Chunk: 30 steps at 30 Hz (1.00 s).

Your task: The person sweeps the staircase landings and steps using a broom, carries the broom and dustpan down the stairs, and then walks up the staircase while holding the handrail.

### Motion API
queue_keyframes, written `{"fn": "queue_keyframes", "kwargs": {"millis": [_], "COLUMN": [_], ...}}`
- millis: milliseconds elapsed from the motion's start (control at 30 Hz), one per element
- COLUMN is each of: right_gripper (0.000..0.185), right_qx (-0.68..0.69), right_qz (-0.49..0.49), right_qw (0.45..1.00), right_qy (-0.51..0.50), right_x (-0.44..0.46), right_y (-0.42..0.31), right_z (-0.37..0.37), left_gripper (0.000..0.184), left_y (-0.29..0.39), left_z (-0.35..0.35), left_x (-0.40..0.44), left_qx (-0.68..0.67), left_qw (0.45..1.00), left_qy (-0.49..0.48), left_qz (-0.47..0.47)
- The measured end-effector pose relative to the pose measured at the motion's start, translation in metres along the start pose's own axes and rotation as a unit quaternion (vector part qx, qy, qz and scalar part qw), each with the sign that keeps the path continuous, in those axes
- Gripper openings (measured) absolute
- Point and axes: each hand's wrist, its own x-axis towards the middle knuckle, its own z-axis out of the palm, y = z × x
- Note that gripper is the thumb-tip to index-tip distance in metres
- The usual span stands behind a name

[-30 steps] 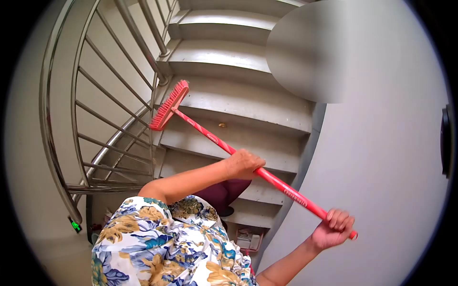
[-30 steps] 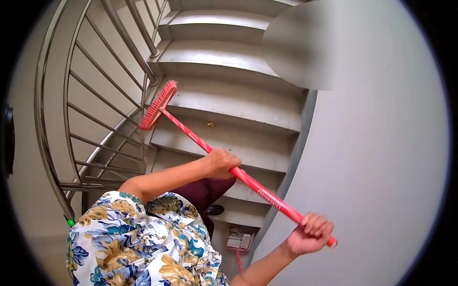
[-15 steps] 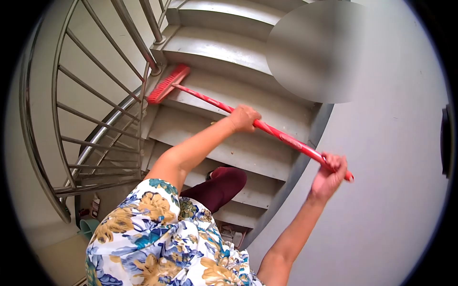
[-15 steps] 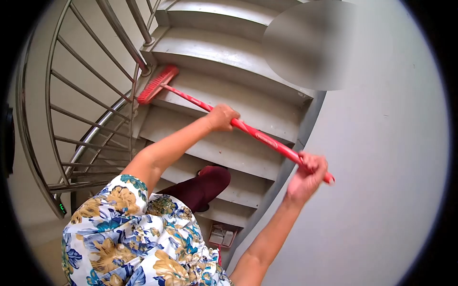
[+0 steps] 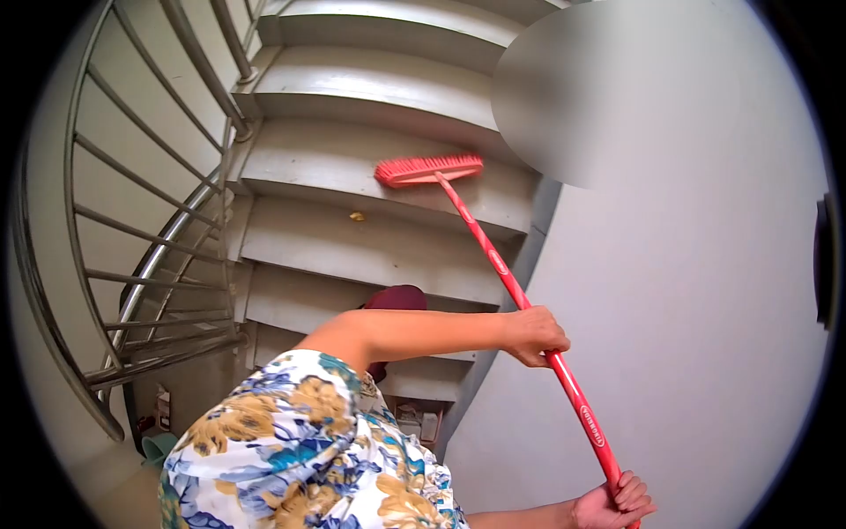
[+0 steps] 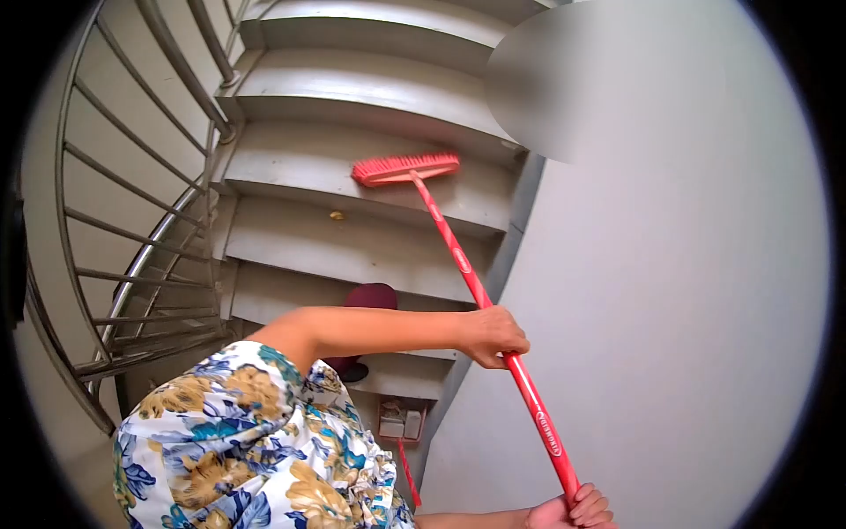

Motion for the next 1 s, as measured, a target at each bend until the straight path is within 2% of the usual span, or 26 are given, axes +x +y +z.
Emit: {"fn": "queue_keyframes", "kwargs": {"millis": [33,67,100,167,233,300,400,533,600,767,833,867,967,1000], "right_gripper": [0.033,0.037,0.037,0.039,0.041,0.041,0.039,0.040,0.040,0.040,0.040,0.040,0.039,0.038], "right_qx": [0.032,0.030,0.027,0.143,0.074,0.085,0.041,0.030,0.000,-0.059,-0.083,-0.071,-0.051,-0.091], "right_qz": [-0.030,-0.016,-0.024,0.069,0.086,0.136,0.134,0.110,0.080,0.044,0.018,0.005,-0.006,-0.014], "right_qw": [0.999,0.999,0.999,0.961,0.987,0.984,0.989,0.993,0.996,0.995,0.994,0.996,0.999,0.996], "right_qy": [0.015,-0.036,-0.027,-0.228,-0.115,-0.080,-0.040,-0.021,0.027,0.060,0.067,0.047,0.010,0.017], "right_x": [-0.001,-0.004,-0.003,0.002,-0.001,-0.008,-0.023,-0.022,-0.023,-0.049,-0.060,-0.070,-0.079,-0.078], "right_y": [-0.006,-0.012,-0.008,0.009,0.040,0.067,0.074,0.067,0.066,0.038,0.020,0.007,0.004,0.017], "right_z": [0.002,-0.012,-0.021,-0.038,-0.030,-0.017,0.001,0.000,0.000,-0.019,-0.026,-0.030,-0.038,-0.038], "left_gripper": [0.027,0.029,0.030,0.039,0.046,0.047,0.047,0.044,0.042,0.040,0.040,0.039,0.038,0.035], "left_y": [0.004,0.007,0.012,0.015,0.000,-0.024,-0.048,-0.071,-0.077,-0.055,-0.036,-0.020,-0.020,-0.032], "left_z": [0.002,0.002,0.000,-0.011,-0.019,-0.028,-0.029,-0.013,-0.002,0.021,0.021,0.015,0.013,0.016], "left_x": [-0.002,-0.012,-0.021,-0.037,-0.055,-0.069,-0.064,-0.022,-0.009,0.002,0.003,0.000,0.000,0.001], "left_qx": [-0.008,0.039,0.086,0.146,0.220,0.228,0.229,0.188,0.167,0.099,0.055,0.058,0.076,0.073], "left_qw": [1.000,0.998,0.993,0.984,0.969,0.966,0.969,0.981,0.986,0.994,0.992,0.987,0.990,0.989], "left_qy": [-0.001,0.038,0.077,0.101,0.101,0.102,0.074,0.046,0.009,-0.051,-0.114,-0.147,-0.119,-0.124], "left_qz": [0.009,0.014,0.019,-0.010,-0.049,-0.063,-0.059,-0.010,-0.003,-0.011,0.023,0.009,0.026,0.019]}}
